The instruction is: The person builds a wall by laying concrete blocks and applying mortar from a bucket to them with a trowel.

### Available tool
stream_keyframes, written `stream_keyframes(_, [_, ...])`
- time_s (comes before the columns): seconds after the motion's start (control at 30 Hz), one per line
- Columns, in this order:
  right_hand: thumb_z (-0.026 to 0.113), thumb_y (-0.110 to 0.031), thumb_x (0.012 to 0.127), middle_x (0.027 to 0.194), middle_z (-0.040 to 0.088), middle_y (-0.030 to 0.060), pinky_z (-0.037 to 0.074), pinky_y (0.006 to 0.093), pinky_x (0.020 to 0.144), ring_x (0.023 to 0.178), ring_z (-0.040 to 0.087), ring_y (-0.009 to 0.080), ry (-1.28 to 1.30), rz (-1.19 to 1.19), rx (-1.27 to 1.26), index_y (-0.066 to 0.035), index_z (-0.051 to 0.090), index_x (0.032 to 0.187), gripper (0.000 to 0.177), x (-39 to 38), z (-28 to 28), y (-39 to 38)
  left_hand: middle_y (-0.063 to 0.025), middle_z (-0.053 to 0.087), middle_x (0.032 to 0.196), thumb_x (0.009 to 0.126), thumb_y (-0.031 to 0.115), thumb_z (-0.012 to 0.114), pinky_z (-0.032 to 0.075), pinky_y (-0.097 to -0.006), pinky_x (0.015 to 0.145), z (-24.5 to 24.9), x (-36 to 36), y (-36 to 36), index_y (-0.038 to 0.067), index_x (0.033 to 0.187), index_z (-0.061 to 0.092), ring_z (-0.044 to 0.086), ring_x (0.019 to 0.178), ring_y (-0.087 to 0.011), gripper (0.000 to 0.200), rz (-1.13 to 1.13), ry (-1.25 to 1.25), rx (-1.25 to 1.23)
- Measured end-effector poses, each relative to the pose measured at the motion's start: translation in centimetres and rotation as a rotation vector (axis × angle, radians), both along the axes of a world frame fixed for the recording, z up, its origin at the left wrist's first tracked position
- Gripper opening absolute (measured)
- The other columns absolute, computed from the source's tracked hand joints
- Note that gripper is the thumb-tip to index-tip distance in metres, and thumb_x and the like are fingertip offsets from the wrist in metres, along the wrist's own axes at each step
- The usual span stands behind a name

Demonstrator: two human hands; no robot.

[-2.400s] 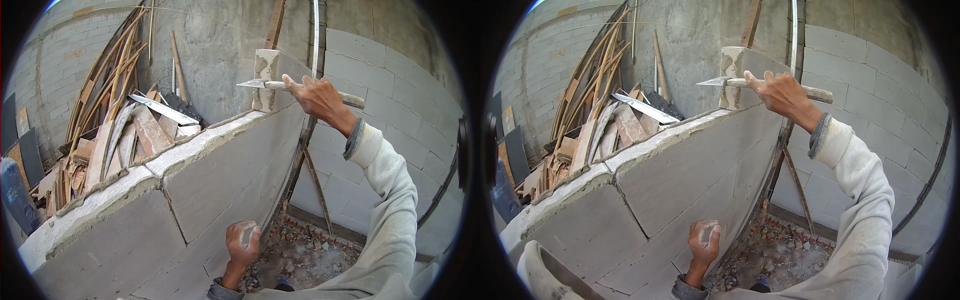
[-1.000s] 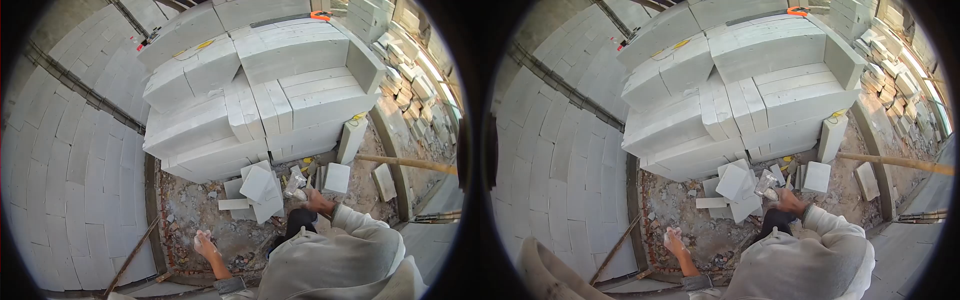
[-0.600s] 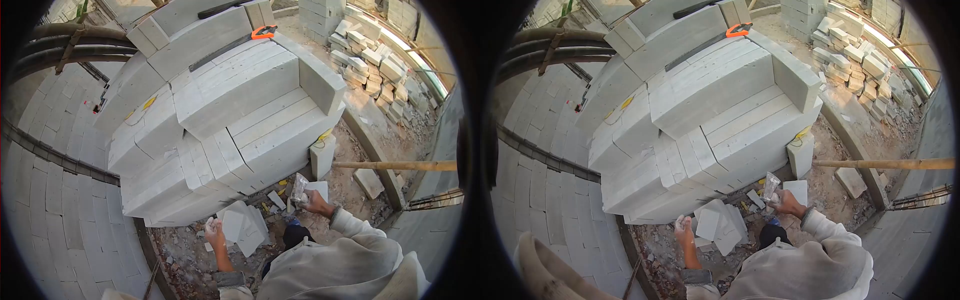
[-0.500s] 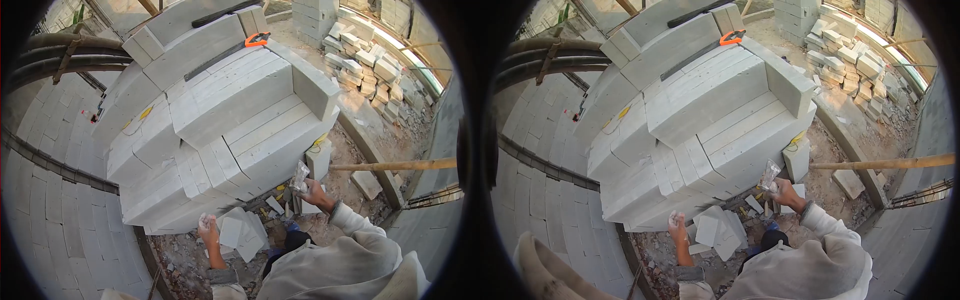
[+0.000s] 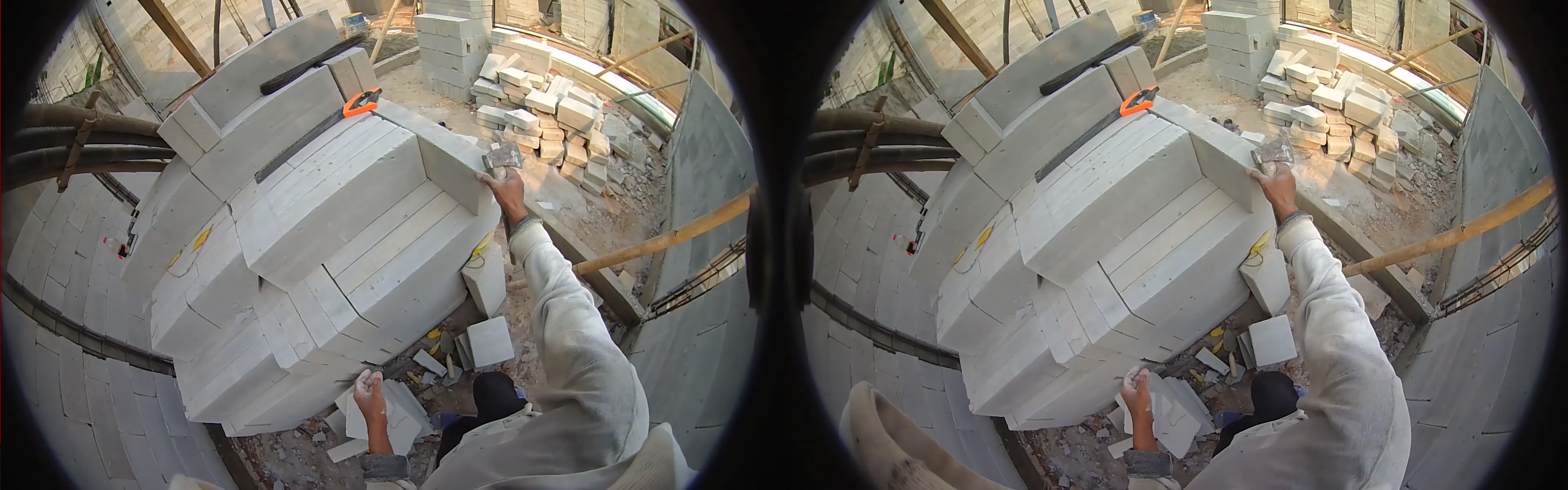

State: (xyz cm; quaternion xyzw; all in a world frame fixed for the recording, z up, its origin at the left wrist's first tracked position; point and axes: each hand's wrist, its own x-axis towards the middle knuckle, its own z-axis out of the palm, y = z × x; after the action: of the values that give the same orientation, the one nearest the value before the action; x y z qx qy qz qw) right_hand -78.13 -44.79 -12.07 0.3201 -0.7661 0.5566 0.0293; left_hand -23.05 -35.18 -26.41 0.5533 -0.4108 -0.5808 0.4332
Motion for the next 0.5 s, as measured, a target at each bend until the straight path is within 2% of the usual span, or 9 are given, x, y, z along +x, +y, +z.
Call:
stream_keyframes(0.03, [0.08,-0.052,0.072,0.105,0.07,0.0222,0.052,0.0421,0.086,0.098,0.067,0.0374,-0.084,0.021,0.055,-0.002,0.071,0.109,0.062,-1.0,0.3,-0.6,-0.0185,0.063,0.116,0.09,0.013,0.072,0.05,-0.0304,0.093,0.2,-1.4,0.5,-0.012,0.128,0.05,0.063,0.106,-0.0205,0.051,-0.013,0.005,0.007])
stream_keyframes(0.17, [0.079,-0.053,0.073,0.093,0.071,0.026,0.053,0.0404,0.081,0.09,0.069,0.0343,-0.103,0.086,0.276,0.008,0.068,0.102,0.069,-4.2,2.1,-0.5,-0.0204,0.062,0.118,0.086,0.016,0.076,0.05,-0.0313,0.094,1.9,-10.2,1.5,-0.013,0.127,0.05,0.063,0.106,-0.0234,0.056,-0.075,0.05,0.003])
stream_keyframes(0.2, [0.079,-0.054,0.073,0.088,0.07,0.0256,0.054,0.0393,0.077,0.086,0.069,0.0323,-0.172,0.18,0.29,0.012,0.066,0.101,0.073,-5.2,2.7,0.1,-0.0208,0.061,0.119,0.085,0.018,0.077,0.049,-0.0325,0.095,1.7,-13.4,1.4,-0.012,0.128,0.05,0.062,0.107,-0.0238,0.059,-0.113,0.054,-0.028])
stream_keyframes(0.23, [0.079,-0.054,0.073,0.09,0.07,0.0256,0.054,0.0392,0.076,0.086,0.069,0.0316,-0.164,0.233,0.28,0.012,0.066,0.102,0.073,-6.0,3.5,0.7,-0.0213,0.06,0.121,0.084,0.02,0.078,0.048,-0.0336,0.097,2.5,-17.5,0.8,-0.012,0.129,0.049,0.062,0.108,-0.0243,0.062,-0.15,0.058,-0.063])
stream_keyframes(0.3, [0.079,-0.053,0.074,0.095,0.069,0.0256,0.054,0.039,0.072,0.085,0.068,0.0302,-0.164,0.322,0.266,0.012,0.065,0.105,0.074,-8.5,4.3,1.0,-0.0237,0.057,0.125,0.081,0.022,0.081,0.048,-0.0391,0.099,5.0,-26.4,0.0,-0.011,0.132,0.046,0.059,0.114,-0.0299,0.07,-0.136,-0.1,-0.248])
stream_keyframes(0.37, [0.079,-0.052,0.075,0.101,0.068,0.0257,0.054,0.0387,0.069,0.083,0.068,0.029,-0.206,0.374,0.276,0.012,0.064,0.109,0.074,-11.5,4.5,0.2,-0.0287,0.048,0.134,0.073,0.027,0.087,0.04,-0.0462,0.107,5.2,-35.8,-2.2,-0.01,0.139,0.036,0.049,0.126,-0.0375,0.091,-0.064,-0.2,-0.465])
stream_keyframes(0.47, [0.078,-0.049,0.077,0.109,0.065,0.0261,0.054,0.0378,0.068,0.082,0.067,0.0288,-0.378,0.541,0.292,0.011,0.064,0.114,0.072,-17.2,1.6,-2.6,-0.03,0.039,0.142,0.066,0.031,0.092,0.031,-0.0496,0.112,8.6,-49.7,-6.2,-0.009,0.145,0.027,0.038,0.134,-0.0422,0.11,0.208,-0.396,-0.59])
stream_keyframes(0.5, [0.077,-0.045,0.079,0.102,0.067,0.0223,0.054,0.0352,0.062,0.077,0.066,0.0261,-0.393,0.569,0.28,0.008,0.066,0.109,0.062,-18.3,1.2,-3.2,-0.0301,0.037,0.142,0.063,0.032,0.093,0.029,-0.0502,0.113,9.1,-53.5,-8.2,-0.008,0.146,0.023,0.036,0.135,-0.0429,0.115,0.285,-0.445,-0.597])
